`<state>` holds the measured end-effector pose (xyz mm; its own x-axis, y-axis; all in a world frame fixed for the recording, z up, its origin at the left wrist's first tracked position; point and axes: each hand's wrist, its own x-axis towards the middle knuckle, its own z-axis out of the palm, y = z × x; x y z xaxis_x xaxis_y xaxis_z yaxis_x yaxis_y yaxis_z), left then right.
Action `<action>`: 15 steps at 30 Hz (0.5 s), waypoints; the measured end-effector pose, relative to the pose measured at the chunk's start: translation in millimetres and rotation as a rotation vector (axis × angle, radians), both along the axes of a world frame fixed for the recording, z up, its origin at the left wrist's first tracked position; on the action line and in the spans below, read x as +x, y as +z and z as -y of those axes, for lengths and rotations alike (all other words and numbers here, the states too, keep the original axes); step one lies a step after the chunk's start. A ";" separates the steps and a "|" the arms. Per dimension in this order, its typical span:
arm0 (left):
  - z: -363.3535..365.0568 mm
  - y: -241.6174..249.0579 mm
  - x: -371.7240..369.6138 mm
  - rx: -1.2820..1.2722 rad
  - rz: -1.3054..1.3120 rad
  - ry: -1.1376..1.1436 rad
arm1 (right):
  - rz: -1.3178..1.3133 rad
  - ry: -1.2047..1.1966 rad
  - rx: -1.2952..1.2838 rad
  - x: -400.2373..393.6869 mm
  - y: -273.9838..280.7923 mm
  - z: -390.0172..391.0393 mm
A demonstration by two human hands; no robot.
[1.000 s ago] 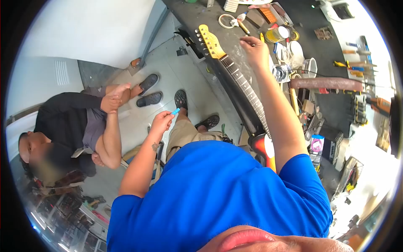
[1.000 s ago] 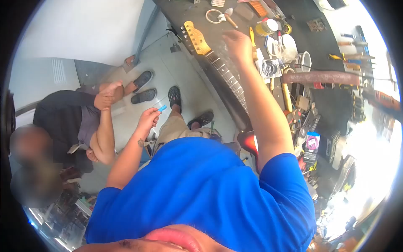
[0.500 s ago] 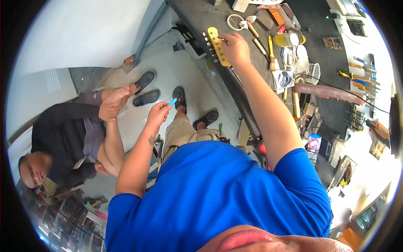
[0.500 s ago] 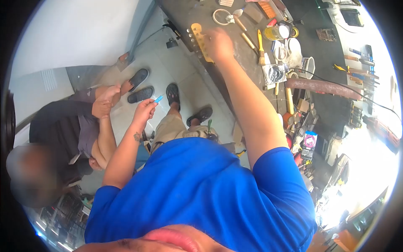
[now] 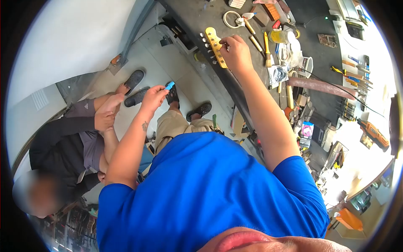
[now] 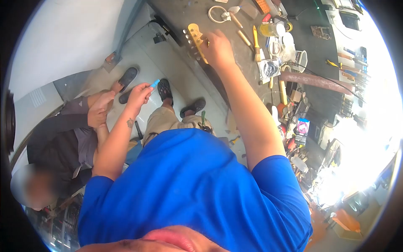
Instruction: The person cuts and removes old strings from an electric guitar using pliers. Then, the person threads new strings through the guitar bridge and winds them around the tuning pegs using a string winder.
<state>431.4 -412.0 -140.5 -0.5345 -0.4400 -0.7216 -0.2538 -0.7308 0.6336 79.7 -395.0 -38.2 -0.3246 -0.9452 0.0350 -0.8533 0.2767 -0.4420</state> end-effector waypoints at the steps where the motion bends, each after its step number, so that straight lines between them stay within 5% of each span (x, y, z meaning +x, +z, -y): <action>1: 1.2 -0.6 -0.1 0.007 -0.002 -0.003 | -0.005 -0.004 0.019 1.2 1.0 -0.5; 15: 16.2 -14.5 10.6 0.036 -0.018 0.023 | -0.112 0.006 0.078 8.0 -11.8 3.3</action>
